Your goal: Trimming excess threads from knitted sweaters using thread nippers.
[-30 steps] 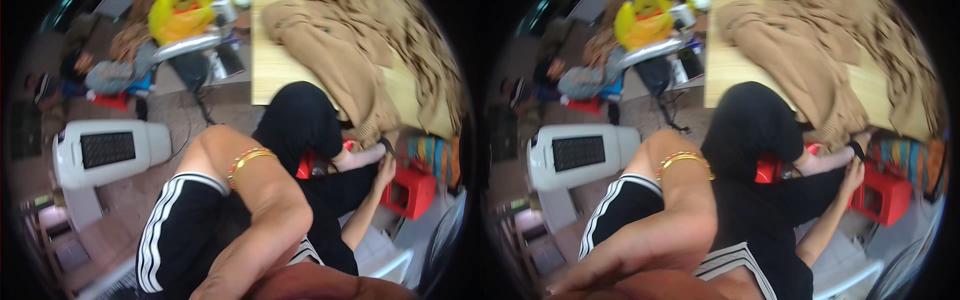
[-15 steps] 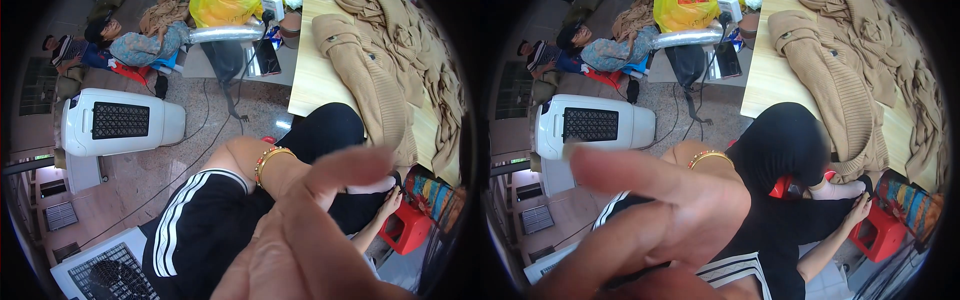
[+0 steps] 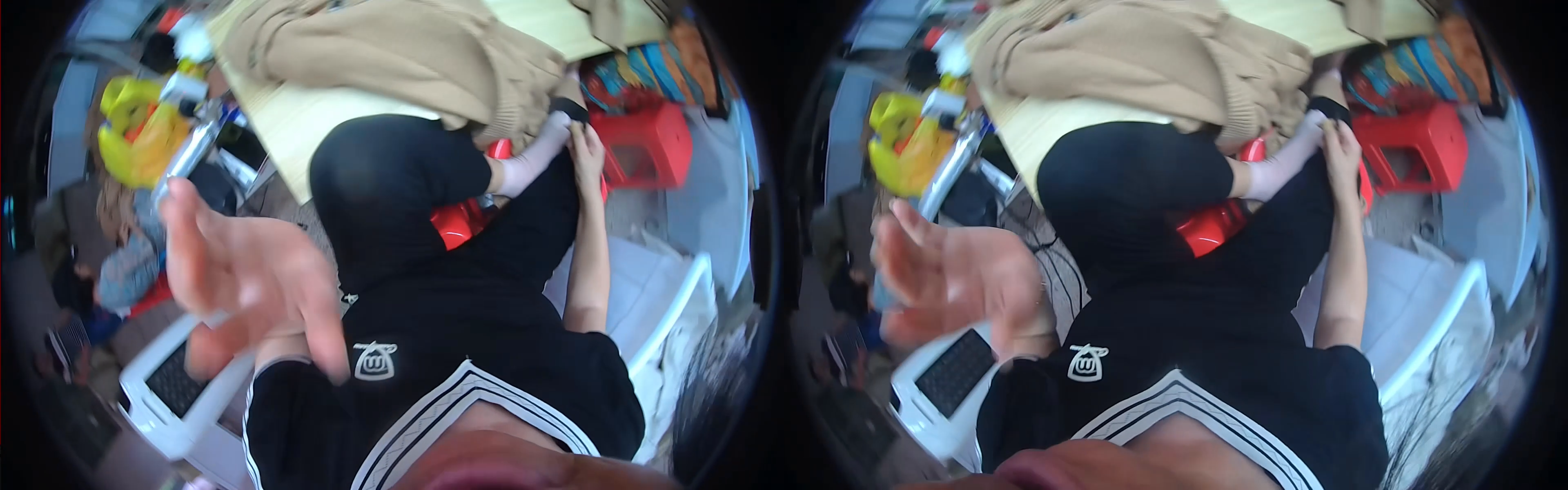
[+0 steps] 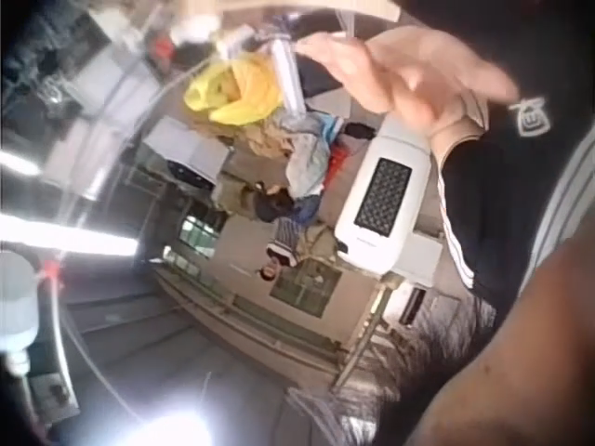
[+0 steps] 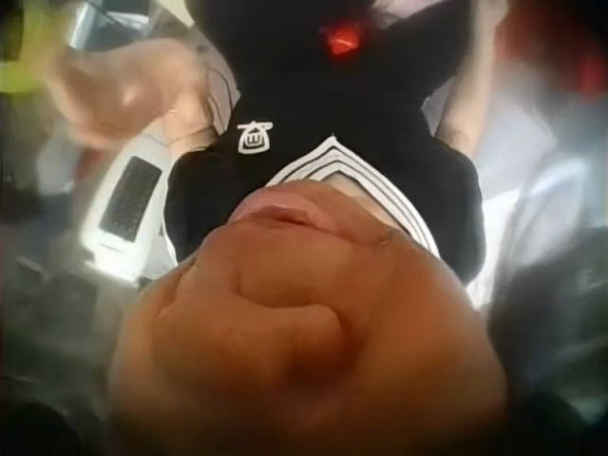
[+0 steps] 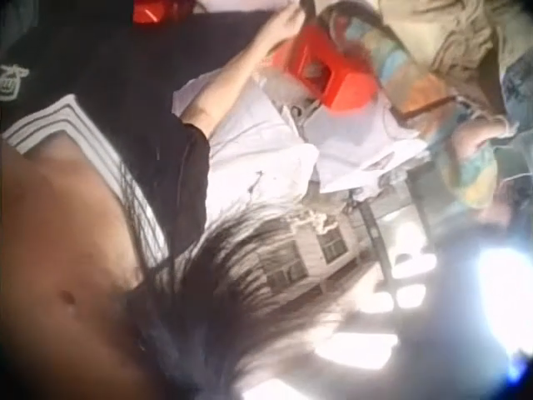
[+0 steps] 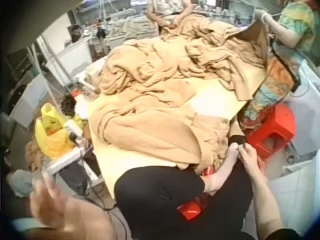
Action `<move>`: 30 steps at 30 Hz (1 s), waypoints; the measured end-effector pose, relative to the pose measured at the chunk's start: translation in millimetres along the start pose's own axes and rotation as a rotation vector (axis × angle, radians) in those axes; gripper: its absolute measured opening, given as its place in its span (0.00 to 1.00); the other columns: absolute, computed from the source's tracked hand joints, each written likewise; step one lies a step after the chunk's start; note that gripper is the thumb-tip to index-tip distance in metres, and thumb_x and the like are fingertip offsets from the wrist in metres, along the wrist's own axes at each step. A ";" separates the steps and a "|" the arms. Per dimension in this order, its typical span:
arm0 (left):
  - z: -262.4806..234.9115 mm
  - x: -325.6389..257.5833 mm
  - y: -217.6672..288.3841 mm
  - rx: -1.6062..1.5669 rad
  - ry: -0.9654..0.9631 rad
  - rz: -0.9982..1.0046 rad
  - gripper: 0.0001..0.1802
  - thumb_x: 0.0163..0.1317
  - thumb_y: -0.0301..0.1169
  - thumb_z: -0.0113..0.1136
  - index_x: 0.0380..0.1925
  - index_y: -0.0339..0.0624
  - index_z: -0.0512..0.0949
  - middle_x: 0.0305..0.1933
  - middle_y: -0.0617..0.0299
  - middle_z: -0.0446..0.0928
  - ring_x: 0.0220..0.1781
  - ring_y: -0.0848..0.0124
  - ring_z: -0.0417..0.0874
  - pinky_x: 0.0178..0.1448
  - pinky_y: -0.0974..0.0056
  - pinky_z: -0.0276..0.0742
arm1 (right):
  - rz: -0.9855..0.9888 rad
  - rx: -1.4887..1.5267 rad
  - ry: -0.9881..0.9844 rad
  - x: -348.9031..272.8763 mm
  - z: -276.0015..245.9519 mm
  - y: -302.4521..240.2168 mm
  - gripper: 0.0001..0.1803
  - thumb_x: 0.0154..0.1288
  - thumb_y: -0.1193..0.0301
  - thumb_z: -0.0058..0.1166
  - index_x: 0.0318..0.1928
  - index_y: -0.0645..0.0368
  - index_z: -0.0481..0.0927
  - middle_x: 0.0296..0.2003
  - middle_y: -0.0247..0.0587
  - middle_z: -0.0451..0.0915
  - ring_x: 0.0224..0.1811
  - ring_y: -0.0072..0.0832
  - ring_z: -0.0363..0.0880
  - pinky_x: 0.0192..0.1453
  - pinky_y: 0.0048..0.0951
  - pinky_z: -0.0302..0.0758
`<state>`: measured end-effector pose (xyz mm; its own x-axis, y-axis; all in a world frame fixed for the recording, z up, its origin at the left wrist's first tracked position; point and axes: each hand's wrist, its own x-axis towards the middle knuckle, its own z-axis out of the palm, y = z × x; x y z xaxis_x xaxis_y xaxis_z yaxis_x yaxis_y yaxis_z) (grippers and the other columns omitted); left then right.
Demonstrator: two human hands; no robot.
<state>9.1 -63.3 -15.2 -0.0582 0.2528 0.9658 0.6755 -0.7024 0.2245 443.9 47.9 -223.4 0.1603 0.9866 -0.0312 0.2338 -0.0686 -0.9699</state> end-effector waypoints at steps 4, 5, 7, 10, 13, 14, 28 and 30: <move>18.2 25.0 -64.4 0.285 -0.680 -0.229 0.17 0.62 0.33 0.65 0.49 0.40 0.82 0.62 0.49 0.75 0.64 0.52 0.75 0.67 0.53 0.68 | 0.017 0.113 0.002 3.7 -4.9 5.4 0.08 0.73 0.66 0.55 0.39 0.56 0.80 0.23 0.19 0.69 0.22 0.08 0.62 0.24 0.14 0.53; 23.2 24.9 -89.3 0.183 -0.726 -0.361 0.18 0.62 0.35 0.65 0.51 0.40 0.81 0.62 0.49 0.75 0.65 0.53 0.75 0.68 0.54 0.67 | 0.041 0.081 -0.003 2.9 -2.9 1.7 0.07 0.73 0.66 0.56 0.39 0.56 0.81 0.22 0.19 0.69 0.22 0.07 0.62 0.24 0.13 0.53; 39.9 17.9 -127.5 0.164 -0.764 -0.404 0.22 0.64 0.37 0.64 0.55 0.41 0.79 0.61 0.49 0.76 0.66 0.54 0.73 0.69 0.54 0.66 | -0.042 0.140 0.010 1.6 4.1 1.0 0.07 0.72 0.67 0.57 0.40 0.57 0.82 0.22 0.16 0.68 0.22 0.06 0.60 0.25 0.14 0.52; 67.2 -0.3 -151.3 0.331 -0.840 -0.221 0.25 0.65 0.41 0.62 0.59 0.44 0.77 0.56 0.51 0.78 0.66 0.52 0.72 0.71 0.54 0.63 | -0.081 0.170 0.026 -10.6 22.7 -7.0 0.08 0.72 0.69 0.57 0.45 0.59 0.83 0.25 0.15 0.69 0.24 0.07 0.58 0.27 0.15 0.52; 64.3 -11.7 -160.9 0.358 -0.918 -0.118 0.19 0.62 0.40 0.64 0.51 0.44 0.82 0.48 0.57 0.82 0.61 0.55 0.75 0.67 0.54 0.65 | -0.042 0.065 -0.115 -40.4 43.3 -26.2 0.16 0.67 0.73 0.61 0.53 0.64 0.80 0.37 0.25 0.78 0.36 0.11 0.72 0.40 0.16 0.68; 59.5 -10.1 -155.7 0.344 -0.922 -0.138 0.17 0.62 0.39 0.64 0.47 0.44 0.84 0.46 0.58 0.83 0.60 0.57 0.76 0.66 0.55 0.65 | -0.083 0.103 -0.152 -50.5 54.8 -36.1 0.19 0.66 0.74 0.61 0.56 0.65 0.78 0.42 0.29 0.79 0.42 0.14 0.75 0.47 0.18 0.70; 45.9 -23.8 -182.2 0.685 -0.791 -0.476 0.22 0.54 0.46 0.68 0.47 0.49 0.84 0.49 0.55 0.79 0.54 0.58 0.80 0.58 0.54 0.74 | -0.164 0.385 -0.231 -43.8 91.2 -87.7 0.15 0.64 0.80 0.59 0.52 0.67 0.78 0.43 0.32 0.81 0.42 0.16 0.78 0.48 0.20 0.75; 43.5 -22.8 -179.0 0.465 -0.687 -0.700 0.20 0.54 0.44 0.69 0.45 0.48 0.84 0.46 0.56 0.80 0.52 0.57 0.81 0.56 0.56 0.74 | -0.178 0.401 -0.140 -31.1 78.8 -116.4 0.12 0.67 0.78 0.58 0.50 0.62 0.80 0.29 0.22 0.76 0.25 0.09 0.68 0.28 0.14 0.62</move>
<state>-78.5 85.6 -83.0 -0.2126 0.9192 0.3314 0.8732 0.0265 0.4867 336.1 36.9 -128.5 0.0135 0.9902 0.1391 -0.1482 0.1395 -0.9791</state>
